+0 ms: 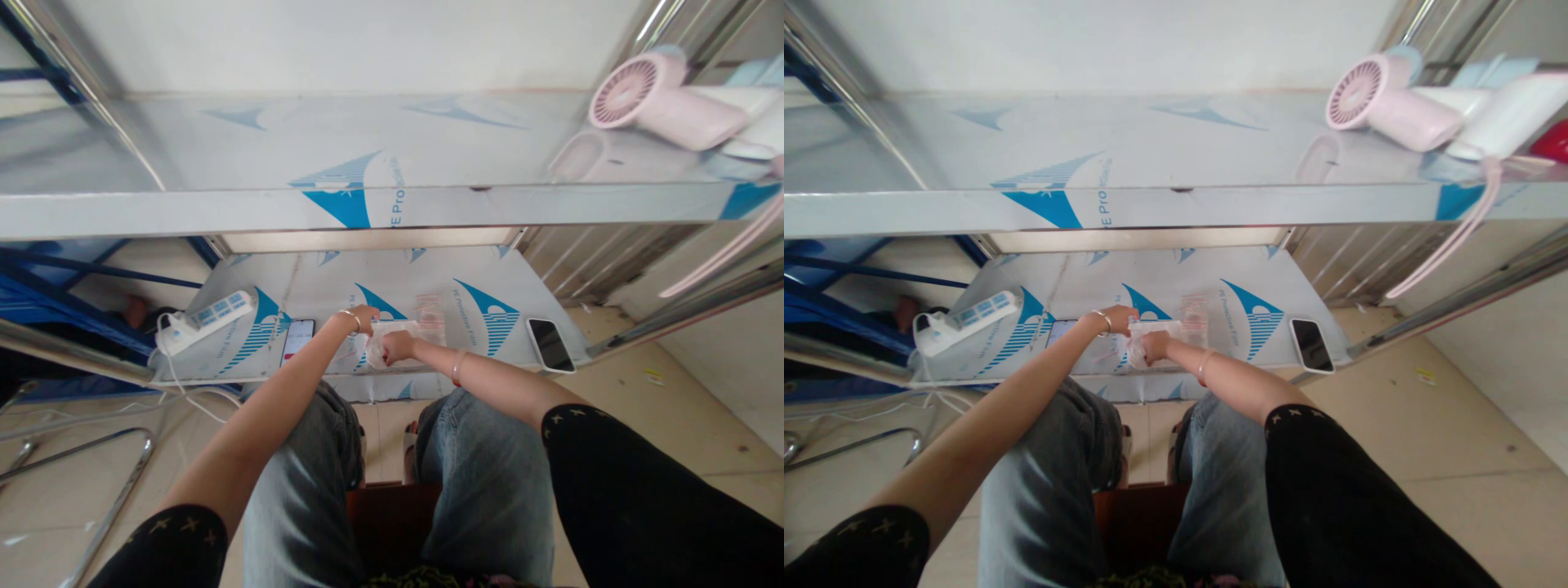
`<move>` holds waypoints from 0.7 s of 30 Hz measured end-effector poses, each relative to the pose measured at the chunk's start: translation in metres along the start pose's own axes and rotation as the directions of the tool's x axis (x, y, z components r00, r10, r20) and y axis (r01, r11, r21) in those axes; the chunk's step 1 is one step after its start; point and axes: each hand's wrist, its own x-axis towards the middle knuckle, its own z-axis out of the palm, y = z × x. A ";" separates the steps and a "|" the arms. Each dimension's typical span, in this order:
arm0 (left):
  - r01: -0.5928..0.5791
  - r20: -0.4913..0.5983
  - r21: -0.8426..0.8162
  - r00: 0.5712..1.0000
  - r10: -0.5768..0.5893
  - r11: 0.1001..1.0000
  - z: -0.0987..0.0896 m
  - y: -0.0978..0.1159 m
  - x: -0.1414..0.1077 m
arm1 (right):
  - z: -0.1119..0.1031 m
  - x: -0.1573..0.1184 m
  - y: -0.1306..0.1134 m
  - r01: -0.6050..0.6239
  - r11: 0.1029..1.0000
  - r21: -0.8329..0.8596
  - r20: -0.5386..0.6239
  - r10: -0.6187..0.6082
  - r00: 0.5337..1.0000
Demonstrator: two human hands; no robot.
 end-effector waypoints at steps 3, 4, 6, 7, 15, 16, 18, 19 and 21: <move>-0.007 0.006 0.003 1.000 0.007 1.000 0.001 -0.001 0.001 | 0.000 -0.002 -0.003 -0.024 0.999 -0.026 0.012 0.025 1.000; -0.007 0.008 0.009 1.000 0.007 1.000 0.002 -0.001 0.002 | 0.000 -0.003 -0.003 -0.029 0.999 -0.036 0.016 0.030 0.999; -0.001 0.008 0.022 1.000 0.001 1.000 0.002 -0.001 0.002 | 0.001 -0.003 -0.004 -0.029 0.998 -0.059 0.022 0.030 0.999; 0.003 0.006 0.027 1.000 -0.003 1.000 0.002 -0.001 0.002 | 0.001 -0.003 -0.005 -0.026 0.997 -0.072 0.023 0.028 0.999; 0.040 0.006 0.012 0.999 -0.040 0.999 0.000 0.002 -0.002 | 0.004 -0.004 -0.010 -0.037 0.992 -0.118 -0.034 0.033 0.999; 0.041 0.012 0.016 0.999 -0.041 0.999 0.000 0.002 -0.002 | 0.005 -0.004 -0.010 -0.031 0.992 -0.124 -0.041 0.026 0.999; 0.039 0.025 0.026 0.999 -0.039 0.999 0.000 0.002 -0.002 | 0.007 -0.005 -0.011 -0.026 0.990 -0.136 -0.047 0.020 0.999; 0.037 0.029 0.028 0.999 -0.038 0.999 0.000 0.002 -0.002 | 0.007 -0.005 -0.011 -0.026 0.990 -0.140 -0.047 0.020 0.999; 0.035 0.033 0.027 0.999 -0.036 0.999 0.000 0.001 0.000 | 0.007 -0.005 -0.011 -0.024 0.990 -0.141 -0.051 0.017 0.999</move>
